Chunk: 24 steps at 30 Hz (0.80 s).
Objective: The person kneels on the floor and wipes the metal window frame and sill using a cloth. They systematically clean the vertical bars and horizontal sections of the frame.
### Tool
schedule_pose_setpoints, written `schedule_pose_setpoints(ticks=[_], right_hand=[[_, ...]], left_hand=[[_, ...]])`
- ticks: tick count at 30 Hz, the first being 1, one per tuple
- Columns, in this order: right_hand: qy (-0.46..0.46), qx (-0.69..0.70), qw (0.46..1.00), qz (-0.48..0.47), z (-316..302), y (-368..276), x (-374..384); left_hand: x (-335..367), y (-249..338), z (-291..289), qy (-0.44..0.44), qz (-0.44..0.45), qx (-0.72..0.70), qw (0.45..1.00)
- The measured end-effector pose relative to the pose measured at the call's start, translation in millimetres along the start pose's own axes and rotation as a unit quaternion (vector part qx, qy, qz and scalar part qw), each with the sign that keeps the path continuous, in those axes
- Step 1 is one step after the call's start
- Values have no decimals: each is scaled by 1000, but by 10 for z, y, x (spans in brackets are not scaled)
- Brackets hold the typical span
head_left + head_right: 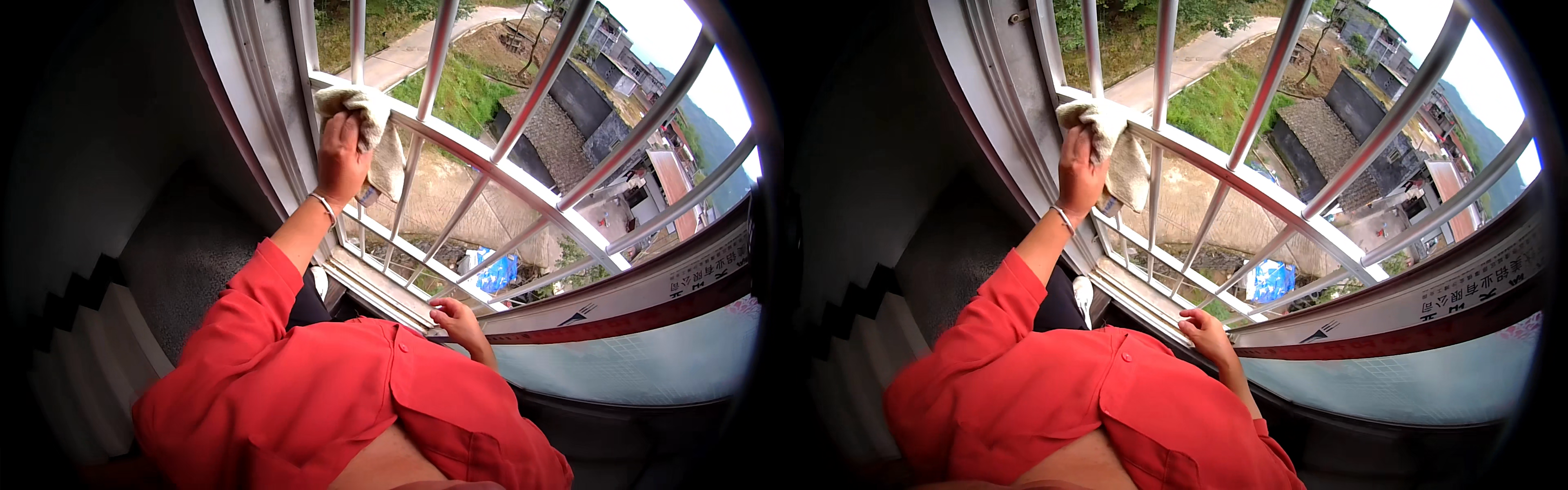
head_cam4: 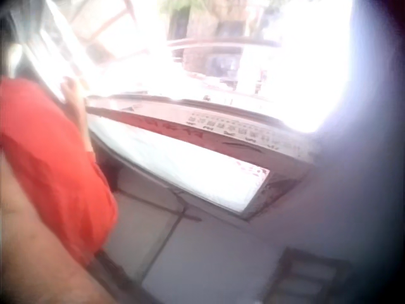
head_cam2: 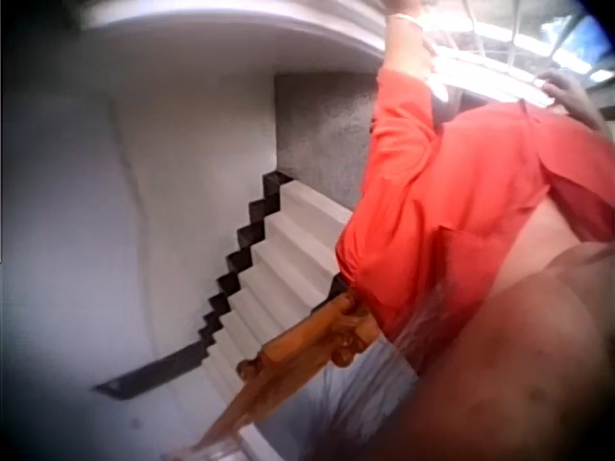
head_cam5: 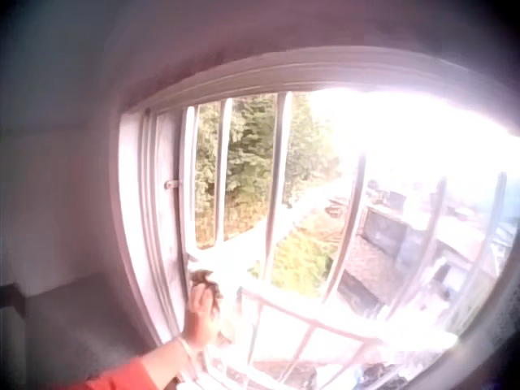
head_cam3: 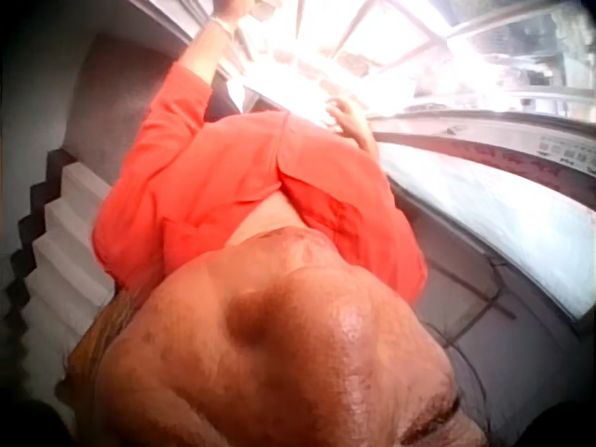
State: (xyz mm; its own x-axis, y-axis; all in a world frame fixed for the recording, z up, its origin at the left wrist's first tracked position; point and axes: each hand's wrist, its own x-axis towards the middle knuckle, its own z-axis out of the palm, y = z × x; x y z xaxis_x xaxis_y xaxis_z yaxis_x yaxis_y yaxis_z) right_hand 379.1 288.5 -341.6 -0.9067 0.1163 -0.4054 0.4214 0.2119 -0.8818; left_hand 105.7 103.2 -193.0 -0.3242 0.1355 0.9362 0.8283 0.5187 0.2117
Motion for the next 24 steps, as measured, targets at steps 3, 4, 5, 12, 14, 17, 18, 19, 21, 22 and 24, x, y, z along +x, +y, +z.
schedule_pose_setpoints(ticks=[3,4,5,12,14,17,18,19,21,22,24], right_hand=[[9,-65,998,-8,41,-11,-35],[15,-54,998,0,52,32,-39],[15,-40,999,4,53,57,-59],[38,-5,999,-10,-27,224,-168],[45,-9,999,-14,-64,267,-204],[48,-7,999,-21,-99,355,-246],[50,8,998,-26,-82,381,-261],[55,25,998,-32,-76,402,-281],[63,21,998,-18,-94,433,-345],[63,20,998,-13,-79,442,-371],[72,31,997,-14,-45,471,-399]], left_hand=[[97,-104,-54,-34,35,19,999],[119,-22,-40,-50,38,17,998],[128,77,-11,-65,41,14,997],[-28,624,288,-72,100,-30,992],[-63,749,340,-87,135,-60,985],[-85,1106,428,-139,181,-107,968],[-88,1194,433,-134,169,-85,973],[-82,1226,441,-134,163,-97,973],[-72,1245,442,-133,150,-119,972],[-70,1257,429,-140,146,-108,973],[-46,1272,433,-127,163,-92,974]])
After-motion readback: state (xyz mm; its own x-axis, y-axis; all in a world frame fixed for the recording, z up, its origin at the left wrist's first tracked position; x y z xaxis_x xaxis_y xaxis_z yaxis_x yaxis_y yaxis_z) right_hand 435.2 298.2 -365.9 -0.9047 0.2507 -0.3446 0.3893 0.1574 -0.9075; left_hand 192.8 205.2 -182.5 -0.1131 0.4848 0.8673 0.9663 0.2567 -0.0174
